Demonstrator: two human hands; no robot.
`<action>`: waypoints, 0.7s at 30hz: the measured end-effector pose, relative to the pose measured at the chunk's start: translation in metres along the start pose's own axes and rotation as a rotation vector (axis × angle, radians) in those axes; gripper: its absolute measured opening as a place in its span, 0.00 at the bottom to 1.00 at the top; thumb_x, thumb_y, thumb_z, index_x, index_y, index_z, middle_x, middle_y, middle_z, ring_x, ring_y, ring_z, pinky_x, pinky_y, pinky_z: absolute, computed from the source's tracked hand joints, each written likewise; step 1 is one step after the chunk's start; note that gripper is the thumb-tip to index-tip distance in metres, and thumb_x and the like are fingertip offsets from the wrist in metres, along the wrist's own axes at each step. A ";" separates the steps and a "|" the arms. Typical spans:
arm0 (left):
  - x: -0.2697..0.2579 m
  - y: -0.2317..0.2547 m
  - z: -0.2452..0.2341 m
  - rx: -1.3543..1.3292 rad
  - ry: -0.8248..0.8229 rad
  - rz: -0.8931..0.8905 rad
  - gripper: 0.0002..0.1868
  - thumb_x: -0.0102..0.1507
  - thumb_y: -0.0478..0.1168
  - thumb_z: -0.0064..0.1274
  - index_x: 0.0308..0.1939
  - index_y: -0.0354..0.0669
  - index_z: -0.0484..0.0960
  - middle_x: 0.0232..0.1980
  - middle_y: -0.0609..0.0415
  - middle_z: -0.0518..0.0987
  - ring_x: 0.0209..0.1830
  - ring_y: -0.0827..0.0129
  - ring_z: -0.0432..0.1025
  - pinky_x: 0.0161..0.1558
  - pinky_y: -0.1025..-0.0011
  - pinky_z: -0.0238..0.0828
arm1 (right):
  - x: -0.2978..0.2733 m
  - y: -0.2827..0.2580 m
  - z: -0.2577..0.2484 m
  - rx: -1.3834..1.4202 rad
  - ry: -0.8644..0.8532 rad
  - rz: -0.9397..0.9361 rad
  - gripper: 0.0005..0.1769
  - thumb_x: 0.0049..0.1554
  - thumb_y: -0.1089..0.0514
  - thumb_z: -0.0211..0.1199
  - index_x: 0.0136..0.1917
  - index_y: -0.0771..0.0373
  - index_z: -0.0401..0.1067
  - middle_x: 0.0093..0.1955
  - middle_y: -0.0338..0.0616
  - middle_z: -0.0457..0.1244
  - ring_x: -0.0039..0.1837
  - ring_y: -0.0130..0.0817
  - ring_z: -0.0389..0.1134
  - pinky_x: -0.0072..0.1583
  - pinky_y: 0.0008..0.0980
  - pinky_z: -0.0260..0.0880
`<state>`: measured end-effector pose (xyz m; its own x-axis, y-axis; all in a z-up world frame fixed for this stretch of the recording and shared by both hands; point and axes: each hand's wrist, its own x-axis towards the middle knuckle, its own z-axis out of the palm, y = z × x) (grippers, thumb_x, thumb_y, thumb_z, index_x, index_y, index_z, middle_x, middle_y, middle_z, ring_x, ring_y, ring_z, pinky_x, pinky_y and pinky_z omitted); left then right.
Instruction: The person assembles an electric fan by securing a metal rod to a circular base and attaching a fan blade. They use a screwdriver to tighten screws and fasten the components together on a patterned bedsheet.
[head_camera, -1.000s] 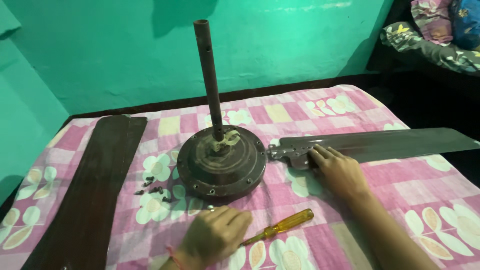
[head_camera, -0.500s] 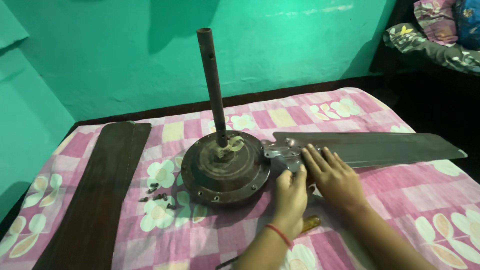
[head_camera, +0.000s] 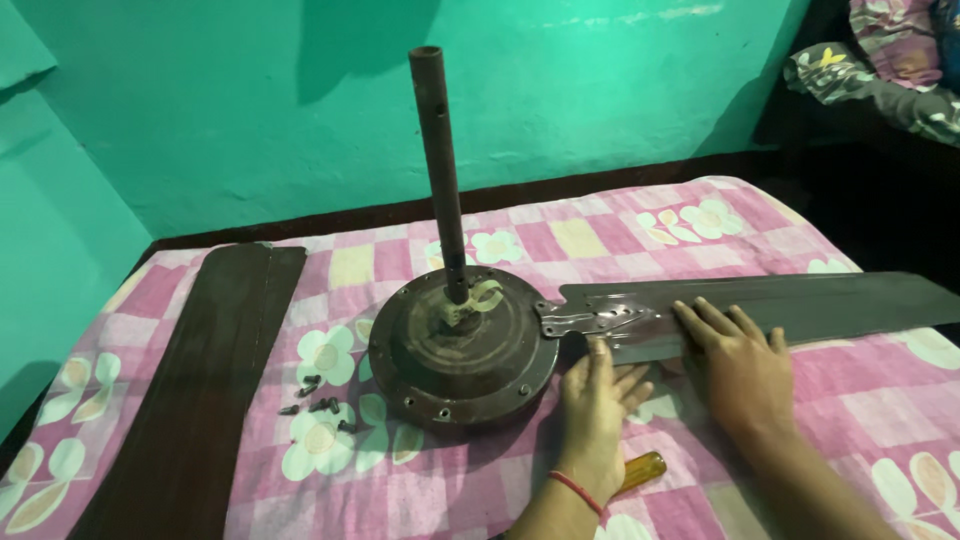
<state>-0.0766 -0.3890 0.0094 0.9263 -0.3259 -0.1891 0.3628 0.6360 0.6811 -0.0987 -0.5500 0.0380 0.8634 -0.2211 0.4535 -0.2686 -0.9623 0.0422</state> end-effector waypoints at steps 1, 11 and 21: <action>0.000 -0.002 0.001 -0.030 -0.016 -0.017 0.25 0.70 0.53 0.43 0.58 0.33 0.75 0.54 0.44 0.82 0.54 0.58 0.81 0.46 0.68 0.80 | 0.000 0.003 0.002 0.026 -0.004 0.024 0.35 0.55 0.48 0.64 0.75 0.34 0.63 0.78 0.27 0.57 0.78 0.40 0.58 0.74 0.65 0.53; 0.006 -0.006 -0.005 0.039 -0.074 0.015 0.27 0.71 0.54 0.43 0.58 0.32 0.75 0.55 0.43 0.81 0.56 0.58 0.80 0.47 0.67 0.81 | 0.002 0.006 0.016 0.067 0.084 -0.041 0.29 0.60 0.47 0.60 0.75 0.42 0.66 0.78 0.34 0.59 0.77 0.43 0.59 0.74 0.65 0.53; -0.060 0.049 -0.013 1.088 -0.161 0.583 0.16 0.66 0.47 0.56 0.44 0.35 0.84 0.37 0.46 0.84 0.36 0.60 0.81 0.41 0.64 0.79 | -0.008 -0.015 -0.020 0.179 0.054 -0.508 0.54 0.40 0.59 0.65 0.80 0.56 0.55 0.83 0.41 0.50 0.84 0.41 0.45 0.80 0.56 0.38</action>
<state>-0.1134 -0.3294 0.0451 0.8701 -0.3207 0.3743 -0.4417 -0.1700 0.8809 -0.1101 -0.5304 0.0512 0.8413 0.2831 0.4606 0.2580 -0.9589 0.1181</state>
